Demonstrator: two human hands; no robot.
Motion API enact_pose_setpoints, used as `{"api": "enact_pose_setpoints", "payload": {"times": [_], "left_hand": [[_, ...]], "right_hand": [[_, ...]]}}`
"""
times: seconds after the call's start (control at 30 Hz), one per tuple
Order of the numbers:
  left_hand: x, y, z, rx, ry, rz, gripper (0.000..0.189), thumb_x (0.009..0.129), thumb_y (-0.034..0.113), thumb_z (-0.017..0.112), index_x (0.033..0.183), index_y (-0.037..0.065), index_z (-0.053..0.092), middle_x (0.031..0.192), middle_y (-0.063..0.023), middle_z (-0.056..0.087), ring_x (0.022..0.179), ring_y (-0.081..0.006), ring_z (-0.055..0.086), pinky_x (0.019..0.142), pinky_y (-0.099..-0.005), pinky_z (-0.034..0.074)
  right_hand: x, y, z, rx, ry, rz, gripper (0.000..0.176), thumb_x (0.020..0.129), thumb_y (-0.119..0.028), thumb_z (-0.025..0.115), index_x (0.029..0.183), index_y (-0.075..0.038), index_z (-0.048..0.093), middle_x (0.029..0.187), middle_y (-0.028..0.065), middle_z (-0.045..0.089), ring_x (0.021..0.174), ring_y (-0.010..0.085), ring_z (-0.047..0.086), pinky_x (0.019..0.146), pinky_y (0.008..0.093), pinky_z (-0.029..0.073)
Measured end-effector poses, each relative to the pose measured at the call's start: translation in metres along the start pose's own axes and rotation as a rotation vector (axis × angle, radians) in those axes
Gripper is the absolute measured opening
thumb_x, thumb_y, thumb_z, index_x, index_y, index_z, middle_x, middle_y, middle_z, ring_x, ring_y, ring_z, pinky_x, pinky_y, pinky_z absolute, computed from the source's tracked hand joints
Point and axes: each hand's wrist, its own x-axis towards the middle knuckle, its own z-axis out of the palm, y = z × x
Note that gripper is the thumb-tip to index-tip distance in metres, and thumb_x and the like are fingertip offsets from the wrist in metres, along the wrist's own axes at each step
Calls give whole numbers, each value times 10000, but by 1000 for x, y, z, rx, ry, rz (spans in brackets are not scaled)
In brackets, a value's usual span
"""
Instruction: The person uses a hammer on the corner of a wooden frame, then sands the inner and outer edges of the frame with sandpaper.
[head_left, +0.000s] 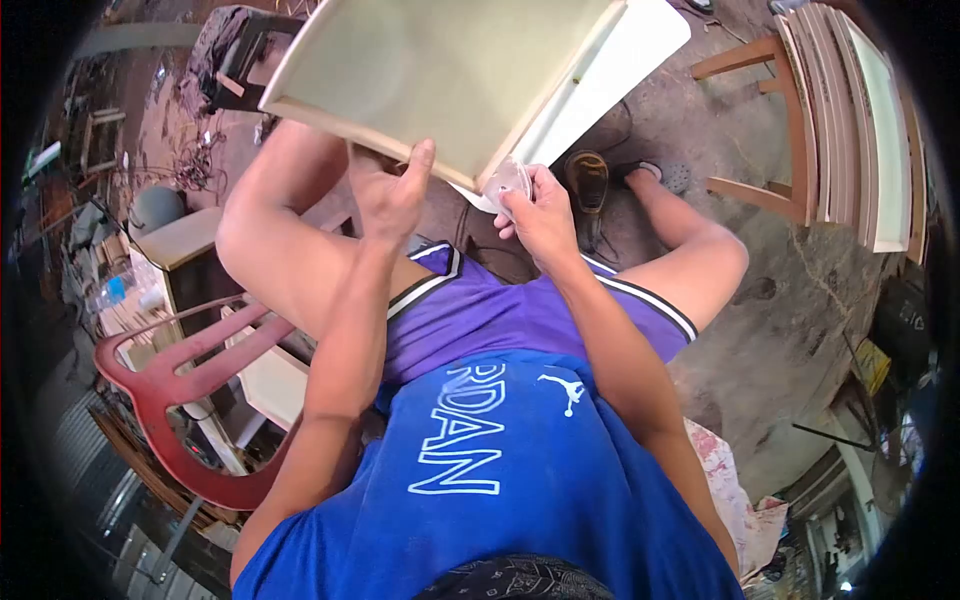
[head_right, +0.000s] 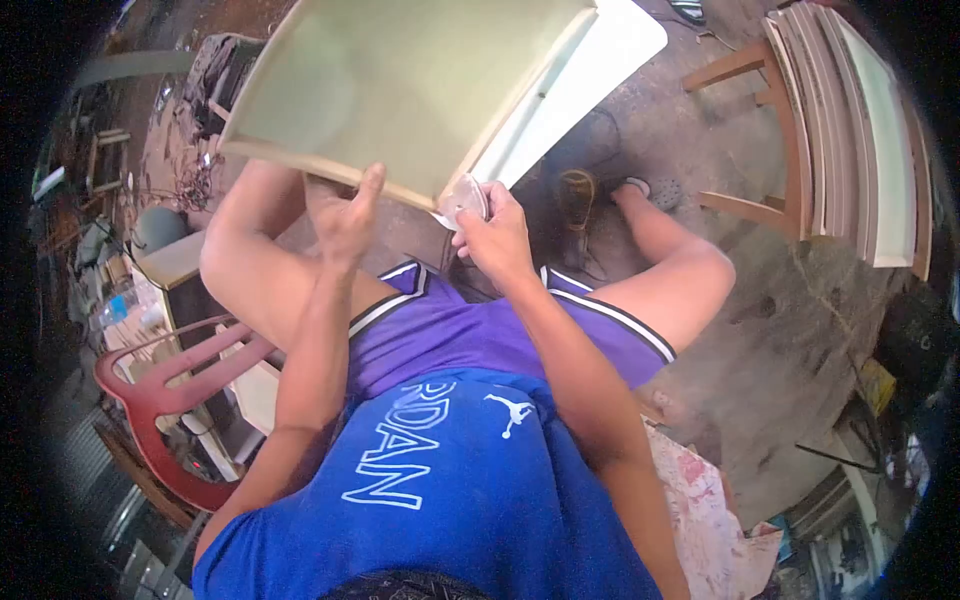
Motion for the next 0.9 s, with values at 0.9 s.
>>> {"api": "enact_pose_setpoints", "payload": {"times": [0.9], "left_hand": [[96, 25, -77, -8, 4, -287, 651, 872, 319, 853, 1315, -80, 592, 1121, -139, 706, 1042, -183, 669, 879, -333, 547]], "right_hand": [[65, 18, 18, -513, 349, -192, 317, 882, -212, 729, 953, 67, 598, 694, 180, 711, 571, 241, 729, 583, 385, 583]]}}
